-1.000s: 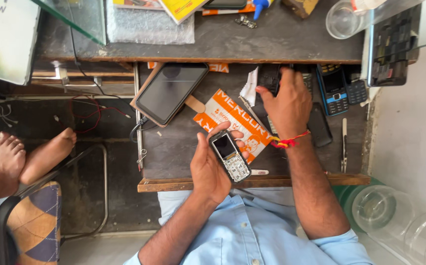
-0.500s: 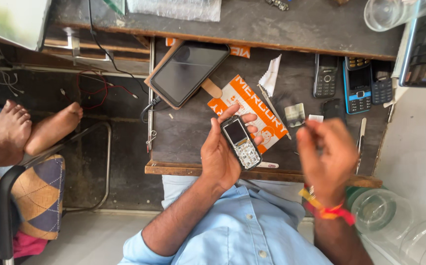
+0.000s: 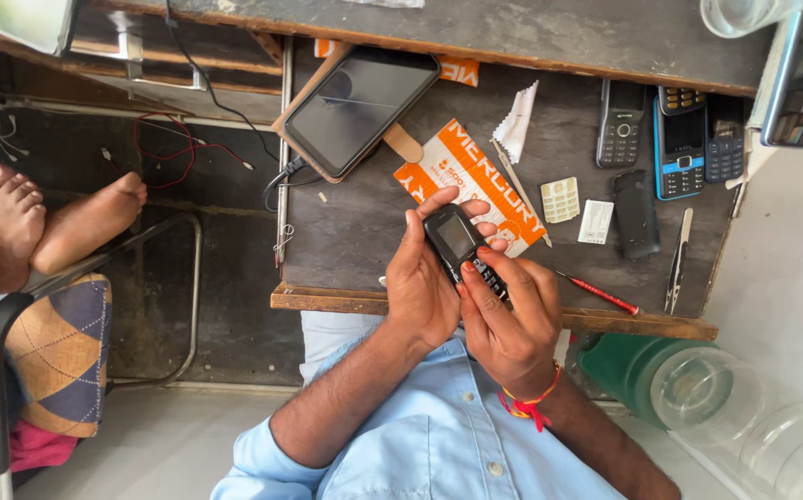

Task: The person disassembles and repairs a mobile phone using a screwdriver, tweezers, and a toothbrush. They handle the phone's internal components, battery, and casing on a wooden workbench.

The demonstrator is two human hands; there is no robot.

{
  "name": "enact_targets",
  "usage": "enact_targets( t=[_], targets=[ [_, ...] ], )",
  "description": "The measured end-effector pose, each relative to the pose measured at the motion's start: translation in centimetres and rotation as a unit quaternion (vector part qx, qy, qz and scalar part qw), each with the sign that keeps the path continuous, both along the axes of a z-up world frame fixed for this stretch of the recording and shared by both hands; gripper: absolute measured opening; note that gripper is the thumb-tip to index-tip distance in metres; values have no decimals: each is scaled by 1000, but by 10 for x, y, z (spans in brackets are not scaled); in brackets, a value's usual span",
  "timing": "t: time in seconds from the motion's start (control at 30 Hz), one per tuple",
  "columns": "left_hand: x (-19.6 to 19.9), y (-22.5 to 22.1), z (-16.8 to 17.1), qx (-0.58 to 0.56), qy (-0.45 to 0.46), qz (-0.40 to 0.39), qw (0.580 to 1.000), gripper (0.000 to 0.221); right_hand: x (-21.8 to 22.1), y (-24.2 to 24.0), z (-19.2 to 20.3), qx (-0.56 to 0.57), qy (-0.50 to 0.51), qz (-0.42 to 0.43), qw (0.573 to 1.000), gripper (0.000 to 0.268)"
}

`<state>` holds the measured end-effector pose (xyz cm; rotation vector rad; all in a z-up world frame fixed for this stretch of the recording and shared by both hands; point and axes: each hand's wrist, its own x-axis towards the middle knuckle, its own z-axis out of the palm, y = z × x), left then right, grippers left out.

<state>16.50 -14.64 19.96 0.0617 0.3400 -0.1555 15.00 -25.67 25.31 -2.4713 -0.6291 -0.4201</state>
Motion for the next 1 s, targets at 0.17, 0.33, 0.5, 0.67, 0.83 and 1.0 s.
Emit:
enact_targets(
  t=[0.17, 0.33, 0.5, 0.67, 0.83, 1.0],
  targets=[
    [-1, 5, -5, -25, -28, 11, 999, 54, -8, 4, 5, 8, 64, 39, 997, 32],
    [-1, 6, -8, -19, -2, 0, 1000, 55, -12, 3, 10, 16, 87, 49, 995, 30],
    [-1, 9, -6, -5, -24, 4, 1000, 52, -25, -3, 8, 111, 135, -31, 984, 39],
    [-1, 12, -1, 27, -21, 7, 999, 52, -30, -16, -16, 483, 459, -67, 743, 54],
    [-3, 6, 5, 84, -22, 26, 996, 47, -33, -18, -21, 502, 482, -84, 713, 52],
    [-5, 4, 0, 83, -24, 30, 996, 44, -31, -25, -23, 503, 515, -74, 691, 55]
  ],
)
